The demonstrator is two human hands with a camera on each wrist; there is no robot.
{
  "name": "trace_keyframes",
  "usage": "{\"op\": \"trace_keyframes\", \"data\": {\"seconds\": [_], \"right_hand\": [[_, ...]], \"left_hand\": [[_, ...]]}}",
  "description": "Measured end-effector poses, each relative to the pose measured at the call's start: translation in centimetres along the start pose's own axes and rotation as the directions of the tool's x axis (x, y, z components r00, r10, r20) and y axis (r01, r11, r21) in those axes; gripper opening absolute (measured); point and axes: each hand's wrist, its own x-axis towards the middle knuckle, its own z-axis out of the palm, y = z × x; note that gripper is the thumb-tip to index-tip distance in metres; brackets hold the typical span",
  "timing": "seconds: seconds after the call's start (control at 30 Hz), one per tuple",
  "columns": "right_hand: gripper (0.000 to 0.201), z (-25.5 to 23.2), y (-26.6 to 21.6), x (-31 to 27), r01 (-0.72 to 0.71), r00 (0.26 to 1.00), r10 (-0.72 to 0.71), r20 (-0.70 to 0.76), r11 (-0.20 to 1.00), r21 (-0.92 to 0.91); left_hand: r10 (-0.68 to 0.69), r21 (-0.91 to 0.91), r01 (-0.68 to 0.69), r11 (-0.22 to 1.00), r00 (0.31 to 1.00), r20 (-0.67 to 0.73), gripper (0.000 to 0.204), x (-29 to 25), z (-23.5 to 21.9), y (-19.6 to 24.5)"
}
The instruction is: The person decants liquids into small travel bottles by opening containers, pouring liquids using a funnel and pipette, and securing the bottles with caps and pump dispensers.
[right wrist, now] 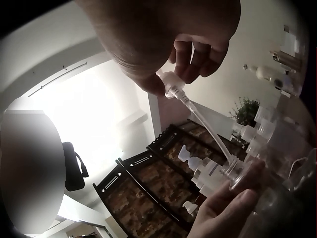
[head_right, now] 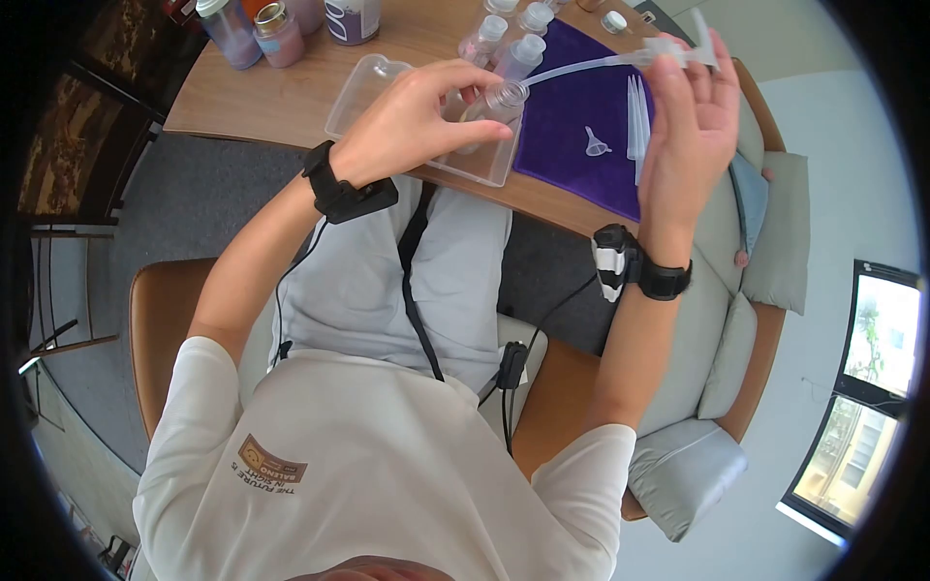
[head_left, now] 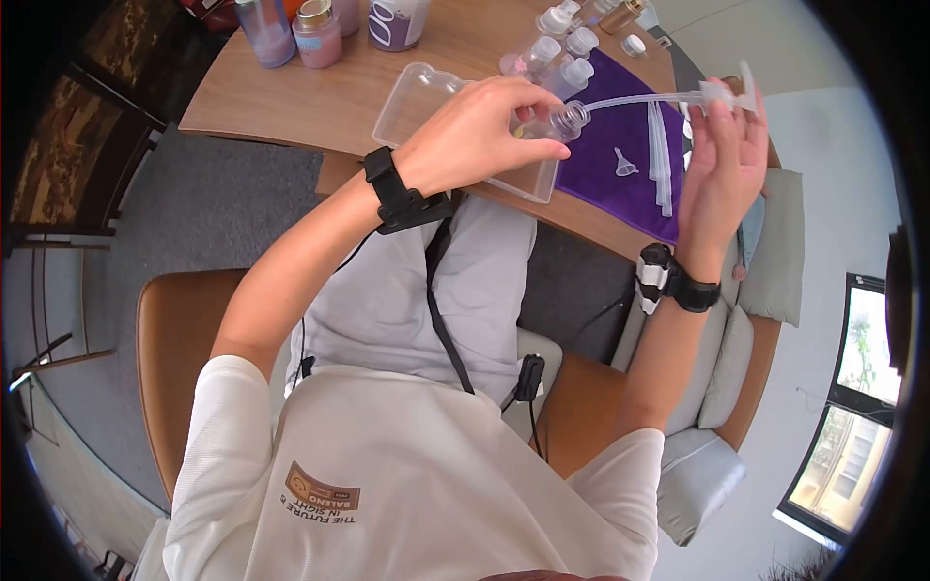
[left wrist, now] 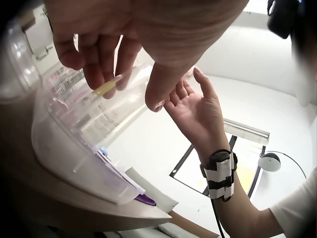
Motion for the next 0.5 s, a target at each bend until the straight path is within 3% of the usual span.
{"op": "trace_keyframes", "data": {"seconds": [0.17, 0.27, 0.37, 0.5], "right_hand": [[0.062, -3.6, 0.1, 0.9, -0.02, 0.995, 0.008, -0.1, 0.993, -0.116], [0.065, -6.2, 1.3, 1.1, -0.095, 0.994, 0.075, -0.084, 0.958, -0.27], [0.069, -9.4, 3.0, 1.5, -0.185, 0.983, 0.168, -0.079, 0.845, -0.502], [0.073, -11.9, 4.7, 2.1, -0.222, 0.966, 0.256, -0.049, 0.709, -0.67]], "left_hand": [[0.007, -0.001, -0.007, 1.0, 1.0, 0.007, 0.055, -0.2, 0.0, -0.4], [0.015, -0.012, -0.015, 1.0, 1.0, 0.004, 0.054, -0.4, 0.1, -0.4], [-0.004, -0.001, 0.004, 1.0, 1.0, 0.027, 0.056, -0.6, -0.2, 0.1], [0.009, 0.032, -0.01, 0.999, 0.999, 0.033, 0.056, -1.0, -0.2, 0.0]]}}
